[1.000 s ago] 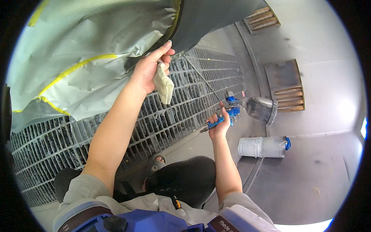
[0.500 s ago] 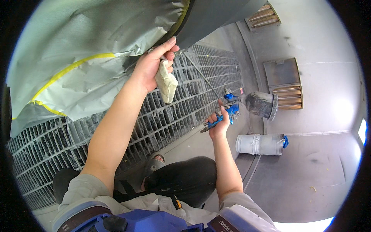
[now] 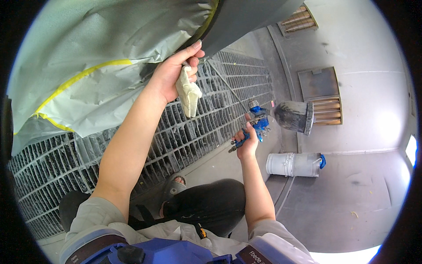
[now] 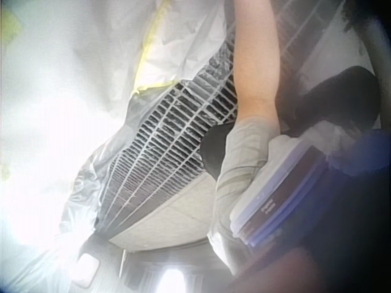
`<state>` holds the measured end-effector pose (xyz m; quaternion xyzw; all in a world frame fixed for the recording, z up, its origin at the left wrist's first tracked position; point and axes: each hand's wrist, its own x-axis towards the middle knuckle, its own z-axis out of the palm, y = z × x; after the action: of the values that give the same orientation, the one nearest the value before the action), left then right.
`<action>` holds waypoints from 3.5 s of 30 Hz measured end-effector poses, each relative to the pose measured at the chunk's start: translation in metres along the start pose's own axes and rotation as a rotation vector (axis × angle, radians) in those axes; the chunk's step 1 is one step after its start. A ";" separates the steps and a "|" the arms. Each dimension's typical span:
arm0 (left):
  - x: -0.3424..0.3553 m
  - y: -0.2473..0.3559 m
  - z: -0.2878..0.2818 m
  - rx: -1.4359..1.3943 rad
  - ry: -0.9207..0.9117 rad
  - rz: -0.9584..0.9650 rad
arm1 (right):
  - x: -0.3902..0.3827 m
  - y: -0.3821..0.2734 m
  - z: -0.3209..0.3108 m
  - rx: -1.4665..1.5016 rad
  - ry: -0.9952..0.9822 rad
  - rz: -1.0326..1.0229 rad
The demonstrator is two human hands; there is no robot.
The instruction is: The person uses a spray gun to apply grey paint to a car bumper in a paint booth. They repeatedly wipe the surface with a cloth while spraying, then move around the part to cover different areas. The person briefly pauses to remove a piece of tape from the booth wall before resuming the painting process.
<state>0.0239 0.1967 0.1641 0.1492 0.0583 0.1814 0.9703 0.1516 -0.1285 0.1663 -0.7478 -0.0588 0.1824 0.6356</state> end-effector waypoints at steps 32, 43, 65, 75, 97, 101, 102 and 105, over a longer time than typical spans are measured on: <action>0.001 0.004 -0.003 0.053 -0.002 -0.011 | 0.006 0.002 -0.008 0.044 0.031 0.059; 0.002 0.002 -0.002 0.077 0.032 0.056 | 0.003 0.002 -0.007 -0.103 -0.038 -0.046; 0.003 0.001 -0.004 0.019 0.016 0.059 | 0.002 0.002 -0.002 -0.074 -0.099 -0.029; 0.002 0.001 -0.001 0.047 0.032 0.066 | 0.003 0.000 -0.001 -0.022 -0.081 -0.024; 0.005 -0.028 -0.013 -0.032 0.053 0.158 | 0.004 0.000 0.003 -0.056 -0.072 -0.012; 0.002 -0.078 -0.027 -0.178 0.490 0.344 | 0.005 -0.002 0.009 -0.024 -0.087 -0.037; 0.001 -0.086 -0.032 -0.227 0.657 0.347 | 0.006 -0.002 0.012 -0.002 -0.091 -0.041; -0.003 -0.100 -0.046 -0.433 0.856 0.292 | 0.007 -0.005 0.021 0.097 -0.088 -0.035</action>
<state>0.0472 0.1189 0.0900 -0.1366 0.3906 0.3683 0.8325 0.1519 -0.1055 0.1670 -0.7062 -0.0907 0.2064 0.6711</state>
